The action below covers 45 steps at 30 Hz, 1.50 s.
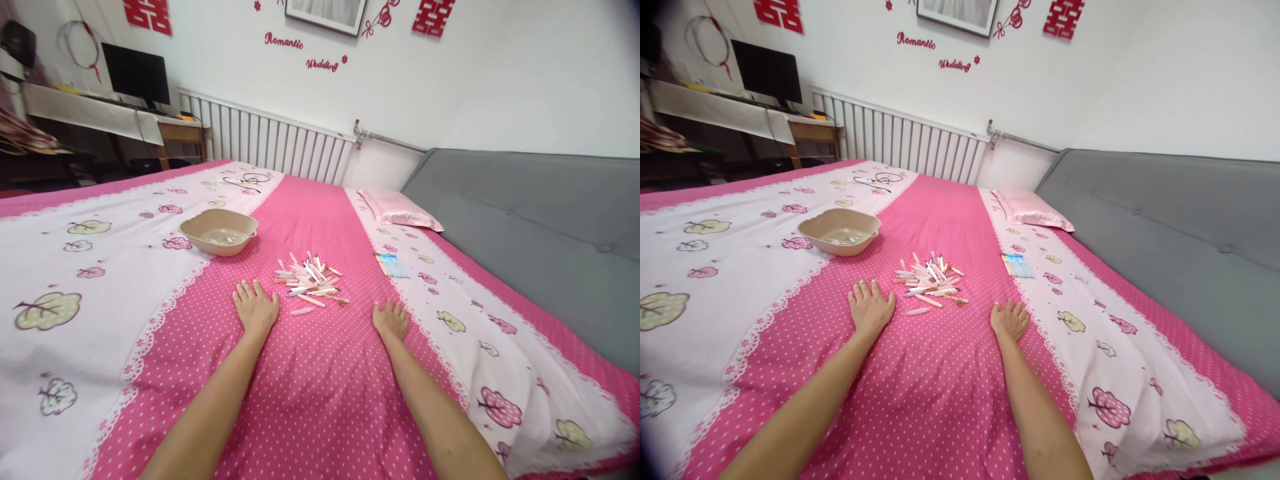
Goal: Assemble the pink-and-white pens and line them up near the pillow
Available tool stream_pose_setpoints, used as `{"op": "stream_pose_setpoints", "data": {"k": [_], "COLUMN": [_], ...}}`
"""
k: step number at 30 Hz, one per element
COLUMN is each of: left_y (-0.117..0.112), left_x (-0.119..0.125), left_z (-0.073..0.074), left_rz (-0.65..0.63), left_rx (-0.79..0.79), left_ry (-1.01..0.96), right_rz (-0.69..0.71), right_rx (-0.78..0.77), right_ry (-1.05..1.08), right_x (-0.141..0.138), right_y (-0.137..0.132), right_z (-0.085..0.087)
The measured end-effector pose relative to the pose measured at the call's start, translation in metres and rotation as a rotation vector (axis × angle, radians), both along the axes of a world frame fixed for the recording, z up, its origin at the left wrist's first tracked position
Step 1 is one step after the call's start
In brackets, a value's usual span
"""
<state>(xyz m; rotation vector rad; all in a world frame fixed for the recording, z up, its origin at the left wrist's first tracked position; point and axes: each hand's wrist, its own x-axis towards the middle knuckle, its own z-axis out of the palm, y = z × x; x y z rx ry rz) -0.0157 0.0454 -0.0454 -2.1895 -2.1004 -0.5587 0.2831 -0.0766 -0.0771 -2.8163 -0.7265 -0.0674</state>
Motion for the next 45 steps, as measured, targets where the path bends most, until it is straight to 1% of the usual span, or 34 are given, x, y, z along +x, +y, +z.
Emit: {"op": "stream_pose_setpoints", "data": {"k": [28,36,45], "left_y": [-0.0004,-0.0014,-0.0009], "left_x": [-0.0002,-0.0003,-0.0002], "left_z": [0.0007,0.003,0.0013], "left_rz": [0.0,0.0,-0.002], "left_rx": [-0.006,-0.018,-0.002], "left_ry": [0.005,-0.002,-0.006], "right_rz": [0.007,0.014,0.006], "right_rx": [-0.001,-0.001,0.006], "right_ry": [0.002,0.0,-0.002], "right_x": [-0.0007,-0.0008,0.0003], "right_y": [-0.0001,-0.0004,0.0006], "right_z": [0.0011,0.0009,-0.001]}}
